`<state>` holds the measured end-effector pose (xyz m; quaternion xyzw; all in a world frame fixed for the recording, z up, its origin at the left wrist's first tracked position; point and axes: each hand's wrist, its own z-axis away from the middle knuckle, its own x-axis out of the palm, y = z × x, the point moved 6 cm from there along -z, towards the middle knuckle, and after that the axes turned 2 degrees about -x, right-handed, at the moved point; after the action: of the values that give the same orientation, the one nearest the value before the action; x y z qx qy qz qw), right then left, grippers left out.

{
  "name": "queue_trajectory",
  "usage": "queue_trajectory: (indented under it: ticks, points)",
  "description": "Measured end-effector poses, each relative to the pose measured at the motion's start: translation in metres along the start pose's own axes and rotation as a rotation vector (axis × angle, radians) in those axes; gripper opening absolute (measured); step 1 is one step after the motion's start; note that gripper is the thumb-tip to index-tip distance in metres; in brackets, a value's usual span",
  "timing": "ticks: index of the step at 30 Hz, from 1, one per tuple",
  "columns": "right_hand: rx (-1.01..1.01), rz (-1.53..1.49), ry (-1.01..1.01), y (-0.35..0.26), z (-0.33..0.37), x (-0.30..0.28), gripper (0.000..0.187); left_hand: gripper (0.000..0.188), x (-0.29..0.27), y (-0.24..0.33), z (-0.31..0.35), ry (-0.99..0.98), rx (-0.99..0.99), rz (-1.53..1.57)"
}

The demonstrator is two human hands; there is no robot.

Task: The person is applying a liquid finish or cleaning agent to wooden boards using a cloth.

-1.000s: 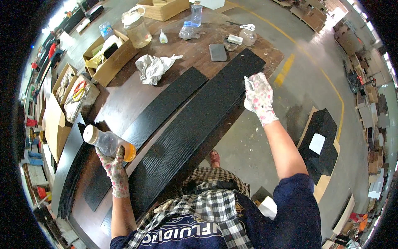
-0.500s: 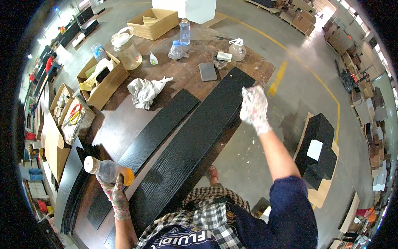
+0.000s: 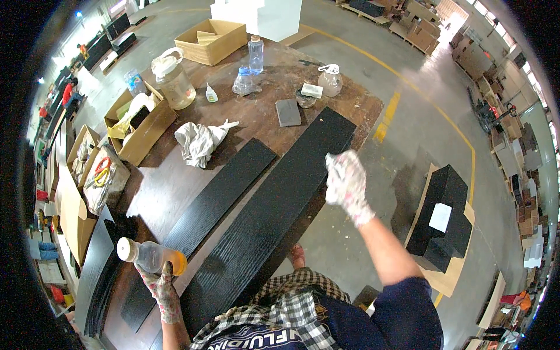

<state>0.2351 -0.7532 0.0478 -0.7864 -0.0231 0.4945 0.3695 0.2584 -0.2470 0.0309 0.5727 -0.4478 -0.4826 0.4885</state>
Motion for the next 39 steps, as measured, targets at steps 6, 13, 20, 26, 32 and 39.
queue_trajectory:
  ticks: [6,13,20,26,32,39]
  points:
    - [-0.046,0.009,0.121,0.047,-0.067,-0.036,0.028,0.084,0.015,0.009,-0.003,-0.016,-0.018,0.022]
    - [-0.792,0.263,0.083,-0.097,0.104,0.008,0.006,0.088,0.009,0.003,-0.004,0.047,-0.083,0.067]
    - [-0.76,0.708,-0.146,-0.088,0.041,0.007,0.012,0.086,-0.002,-0.006,-0.011,0.071,-0.029,0.016]
    - [-0.653,0.658,0.001,-0.063,-0.023,0.02,0.025,0.09,0.023,-0.003,-0.02,0.027,-0.008,0.024]
    - [-0.908,-0.036,-0.294,-0.204,0.173,0.064,0.007,0.093,0.014,-0.022,-0.021,0.014,0.015,0.109]
    - [-1.093,0.499,-0.019,-0.136,0.045,0.039,0.014,0.087,0.01,-0.008,-0.013,0.06,0.081,0.012]
